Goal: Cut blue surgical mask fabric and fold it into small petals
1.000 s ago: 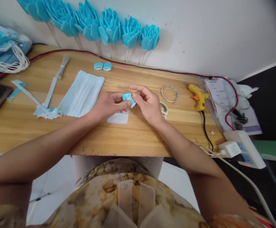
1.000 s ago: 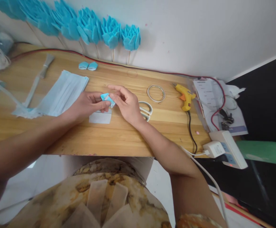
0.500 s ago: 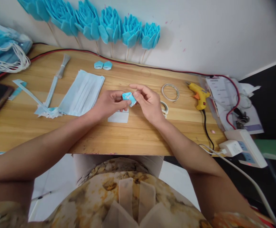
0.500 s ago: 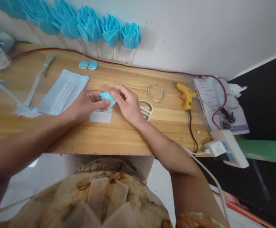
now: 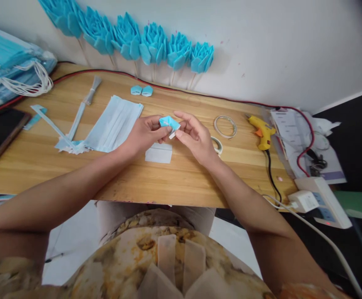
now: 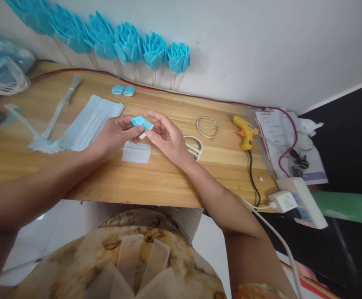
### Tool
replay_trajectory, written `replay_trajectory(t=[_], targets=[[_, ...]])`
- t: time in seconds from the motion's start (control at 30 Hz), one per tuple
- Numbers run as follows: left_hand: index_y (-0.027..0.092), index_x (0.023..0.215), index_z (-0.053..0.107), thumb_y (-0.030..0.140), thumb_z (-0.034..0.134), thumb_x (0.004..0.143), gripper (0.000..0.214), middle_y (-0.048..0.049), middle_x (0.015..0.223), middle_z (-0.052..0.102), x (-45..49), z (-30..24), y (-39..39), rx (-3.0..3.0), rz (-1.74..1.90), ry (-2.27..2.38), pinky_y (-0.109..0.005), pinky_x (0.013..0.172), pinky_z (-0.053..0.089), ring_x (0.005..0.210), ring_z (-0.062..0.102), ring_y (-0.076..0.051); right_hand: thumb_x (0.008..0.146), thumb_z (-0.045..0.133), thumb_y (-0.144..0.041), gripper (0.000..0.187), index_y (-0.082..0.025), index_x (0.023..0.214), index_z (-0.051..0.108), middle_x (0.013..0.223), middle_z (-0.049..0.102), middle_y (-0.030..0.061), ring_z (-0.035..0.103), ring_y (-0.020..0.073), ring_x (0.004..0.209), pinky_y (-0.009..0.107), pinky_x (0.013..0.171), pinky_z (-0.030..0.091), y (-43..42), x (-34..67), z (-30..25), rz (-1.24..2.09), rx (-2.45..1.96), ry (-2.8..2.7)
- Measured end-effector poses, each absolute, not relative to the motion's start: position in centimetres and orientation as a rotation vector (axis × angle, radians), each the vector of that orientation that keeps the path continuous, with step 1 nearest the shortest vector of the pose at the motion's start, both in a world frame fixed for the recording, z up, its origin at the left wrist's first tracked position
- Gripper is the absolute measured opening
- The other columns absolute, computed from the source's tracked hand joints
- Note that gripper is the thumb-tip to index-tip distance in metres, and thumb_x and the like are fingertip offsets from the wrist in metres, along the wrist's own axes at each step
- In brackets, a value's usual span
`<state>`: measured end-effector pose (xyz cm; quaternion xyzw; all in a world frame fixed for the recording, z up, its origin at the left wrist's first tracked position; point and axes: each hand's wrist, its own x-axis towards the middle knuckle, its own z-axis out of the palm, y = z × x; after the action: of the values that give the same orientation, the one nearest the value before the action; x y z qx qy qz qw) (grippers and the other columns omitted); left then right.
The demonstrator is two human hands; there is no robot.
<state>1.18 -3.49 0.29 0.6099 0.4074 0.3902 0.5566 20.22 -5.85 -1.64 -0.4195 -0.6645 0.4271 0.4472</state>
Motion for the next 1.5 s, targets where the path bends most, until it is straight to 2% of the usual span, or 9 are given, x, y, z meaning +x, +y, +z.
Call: replay_trajectory(t=[0.4, 0.57, 0.9, 1.07, 1.27, 1.5], targets=[[0.017, 0.078, 0.066, 0.033, 0.073, 0.082, 0.018, 0.0008, 0.065, 0.067, 1.13, 0.18, -3.44, 1.475, 0.864, 0.947, -0.024, 0.062, 0.05, 0.06, 0.059, -0.011, 0.094, 0.066, -0.041, 0.045, -0.028, 0.137, 0.058, 0.089, 0.066, -0.0003, 0.064, 0.016, 0.079, 0.033, 0.074, 0.058, -5.59, 20.25, -1.92, 0.953, -1.129, -1.674], [0.017, 0.075, 0.066, 0.037, 0.071, 0.084, 0.023, -0.0002, 0.067, 0.067, 1.09, 0.51, -3.55, 1.476, 0.867, 0.96, -0.024, 0.063, 0.05, 0.061, 0.058, -0.011, 0.095, 0.066, -0.04, 0.045, -0.027, 0.137, 0.057, 0.091, 0.067, 0.0002, 0.065, 0.0166, 0.08, 0.034, 0.076, 0.059, -5.54, 20.29, -1.83, 0.962, -1.127, -1.68], [0.018, 0.079, 0.066, 0.043, 0.077, 0.077, 0.027, 0.0026, 0.064, 0.059, 0.99, 0.55, -3.17, 1.561, 0.837, 0.921, -0.024, 0.058, 0.04, 0.061, 0.051, -0.011, 0.093, 0.068, -0.039, 0.045, -0.029, 0.136, 0.058, 0.086, 0.065, -0.0008, 0.064, 0.0171, 0.077, 0.035, 0.073, 0.058, -5.49, 20.31, -1.7, 0.944, -1.168, -1.673], [0.018, 0.077, 0.065, 0.052, 0.072, 0.082, 0.035, 0.002, 0.062, 0.056, 0.91, 0.84, -3.16, 1.575, 0.835, 0.943, -0.025, 0.058, 0.04, 0.06, 0.05, -0.012, 0.093, 0.067, -0.037, 0.044, -0.029, 0.134, 0.059, 0.086, 0.062, -0.0013, 0.062, 0.0164, 0.074, 0.036, 0.075, 0.058, -5.58, 20.18, -1.83, 0.932, -1.147, -1.686], [0.018, 0.07, 0.063, 0.044, 0.072, 0.082, 0.03, 0.004, 0.057, 0.047, 0.84, 0.83, -3.22, 1.593, 0.867, 0.957, -0.025, 0.053, 0.028, 0.055, 0.039, -0.01, 0.092, 0.066, -0.033, 0.045, -0.028, 0.136, 0.057, 0.086, 0.064, -0.0011, 0.062, 0.0167, 0.076, 0.037, 0.076, 0.058, -5.73, 20.12, -1.79, 0.927, -1.154, -1.719], [0.019, 0.07, 0.064, 0.035, 0.071, 0.084, 0.022, 0.0041, 0.058, 0.047, 0.83, 0.7, -3.1, 1.562, 0.849, 0.971, -0.028, 0.055, 0.029, 0.054, 0.04, -0.011, 0.092, 0.066, -0.032, 0.046, -0.029, 0.137, 0.057, 0.086, 0.066, -0.0011, 0.063, 0.0173, 0.076, 0.036, 0.075, 0.059, -5.61, 20.28, -1.61, 0.949, -1.174, -1.703]])
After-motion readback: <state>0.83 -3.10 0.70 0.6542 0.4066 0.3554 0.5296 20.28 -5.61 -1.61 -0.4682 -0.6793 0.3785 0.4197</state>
